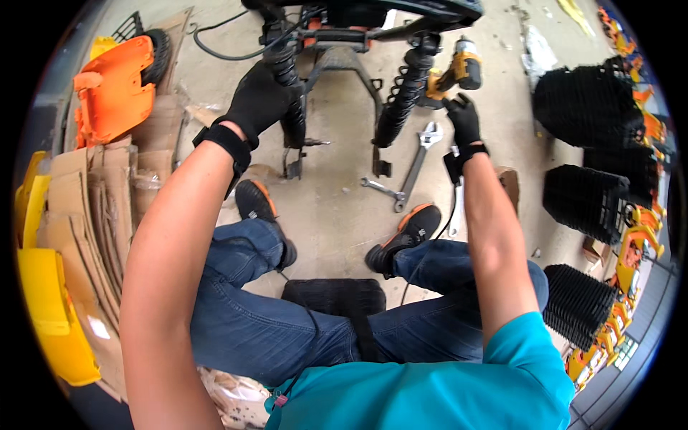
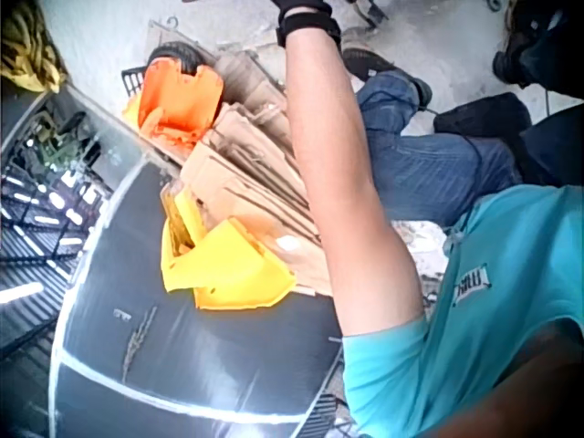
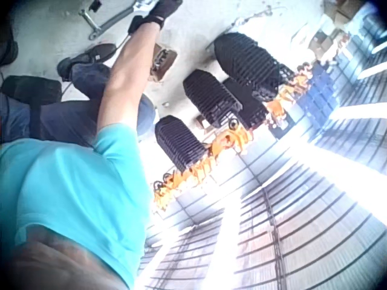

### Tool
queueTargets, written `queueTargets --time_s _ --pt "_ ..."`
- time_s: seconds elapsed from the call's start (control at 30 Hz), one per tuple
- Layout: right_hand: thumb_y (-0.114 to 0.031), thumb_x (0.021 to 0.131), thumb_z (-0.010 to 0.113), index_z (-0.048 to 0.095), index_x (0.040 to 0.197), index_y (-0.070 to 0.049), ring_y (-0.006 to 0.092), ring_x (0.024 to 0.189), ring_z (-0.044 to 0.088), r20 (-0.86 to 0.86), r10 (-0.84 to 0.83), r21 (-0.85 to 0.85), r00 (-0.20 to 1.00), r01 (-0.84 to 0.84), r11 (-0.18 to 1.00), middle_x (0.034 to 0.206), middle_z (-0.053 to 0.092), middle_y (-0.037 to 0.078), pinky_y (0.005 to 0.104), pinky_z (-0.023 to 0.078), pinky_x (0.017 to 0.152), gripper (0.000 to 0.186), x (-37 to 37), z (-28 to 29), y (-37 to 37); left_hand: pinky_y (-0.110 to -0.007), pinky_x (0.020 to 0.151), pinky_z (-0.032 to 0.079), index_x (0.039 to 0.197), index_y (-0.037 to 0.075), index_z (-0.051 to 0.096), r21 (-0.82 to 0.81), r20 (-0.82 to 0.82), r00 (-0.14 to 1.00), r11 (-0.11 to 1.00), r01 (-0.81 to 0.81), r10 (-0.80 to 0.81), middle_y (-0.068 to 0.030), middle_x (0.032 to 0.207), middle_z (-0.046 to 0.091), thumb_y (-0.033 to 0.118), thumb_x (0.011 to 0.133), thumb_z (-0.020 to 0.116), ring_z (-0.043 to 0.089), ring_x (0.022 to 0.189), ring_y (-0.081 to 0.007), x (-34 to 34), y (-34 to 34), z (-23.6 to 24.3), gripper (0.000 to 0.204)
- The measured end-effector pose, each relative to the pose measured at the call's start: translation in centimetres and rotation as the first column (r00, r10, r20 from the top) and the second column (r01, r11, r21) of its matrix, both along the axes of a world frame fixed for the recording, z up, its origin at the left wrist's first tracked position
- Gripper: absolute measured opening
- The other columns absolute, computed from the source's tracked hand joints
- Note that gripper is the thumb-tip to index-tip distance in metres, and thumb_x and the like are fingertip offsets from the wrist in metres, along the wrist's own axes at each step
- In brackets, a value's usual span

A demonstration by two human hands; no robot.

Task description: The person removes a bolt and nut from a rear shock absorber on a motorcycle frame using an impact driver and a wrench.

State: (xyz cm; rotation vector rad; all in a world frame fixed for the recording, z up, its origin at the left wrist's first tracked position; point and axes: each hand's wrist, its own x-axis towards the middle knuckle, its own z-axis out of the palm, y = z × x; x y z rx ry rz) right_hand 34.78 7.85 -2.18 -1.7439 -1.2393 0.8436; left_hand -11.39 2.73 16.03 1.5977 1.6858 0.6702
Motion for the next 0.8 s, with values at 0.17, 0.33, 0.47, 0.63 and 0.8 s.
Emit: queueTargets --time_s 0.17,0.33,0.47,0.63,0.8 --pt "-0.022 0.083 0.070 0.058 0.118 -0.003 0.0174 0.094 0.059 -0.134 0.204 0.154 0.970 -0.183 0.971 0.105 0.063 0.007 0.0323 0.048 0.081 0.041 -2.9 -0.4 4.6 -0.033 0.064 0.049 0.088 0.002 0.062 0.006 -0.064 0.998 1.000 0.008 -0.008 -0.0108 0.075 0.065 0.018 0.078 0.071 0.063 0.068 -0.0222 -0.9 -0.9 0.3 0.021" --pt "-0.029 0.083 0.072 0.061 0.107 -0.004 0.0141 0.083 0.059 -0.194 0.116 0.162 0.974 -0.085 0.983 0.093 0.062 0.004 0.0310 0.048 0.074 0.037 -4.5 -0.1 6.7 -0.028 0.053 0.047 0.086 0.003 0.060 0.044 -0.074 0.997 0.999 0.032 -0.029 -0.0060 0.067 0.062 0.019 0.081 0.069 0.059 0.057 -0.0139 -0.8 -1.3 0.3 0.019" --pt "-0.028 0.083 0.072 0.061 0.108 -0.004 0.0135 0.082 0.058 -0.179 0.152 0.164 0.972 -0.123 0.979 0.092 0.062 0.003 0.0300 0.049 0.073 0.037 -3.5 0.0 6.7 -0.034 0.067 0.050 0.088 0.003 0.062 -0.013 -0.080 0.996 0.999 0.034 -0.035 -0.0102 0.077 0.066 0.020 0.078 0.071 0.063 0.071 -0.0227 -0.9 -0.7 0.3 0.021" --pt "-0.019 0.086 0.069 0.061 0.108 -0.006 0.0107 0.077 0.059 -0.288 0.076 0.091 0.955 -0.052 0.995 0.089 0.061 0.000 0.0264 0.049 0.069 0.027 -2.0 2.7 4.5 -0.037 0.074 0.051 0.089 0.004 0.065 0.010 -0.094 0.994 0.998 0.058 -0.057 -0.0137 0.082 0.068 0.022 0.075 0.072 0.066 0.079 -0.0286 -0.8 -1.1 0.5 0.023" --pt "-0.022 0.089 0.064 0.059 0.108 -0.003 0.0176 0.073 0.060 -0.476 0.013 0.019 0.880 -0.005 1.000 0.085 0.063 0.008 0.0306 0.049 0.067 0.027 0.9 10.0 -0.4 -0.038 0.074 0.051 0.089 0.004 0.066 -0.004 -0.111 0.994 1.000 0.002 -0.003 -0.0154 0.084 0.068 0.025 0.074 0.073 0.066 0.080 -0.0303 -0.7 -0.4 -0.5 0.027"
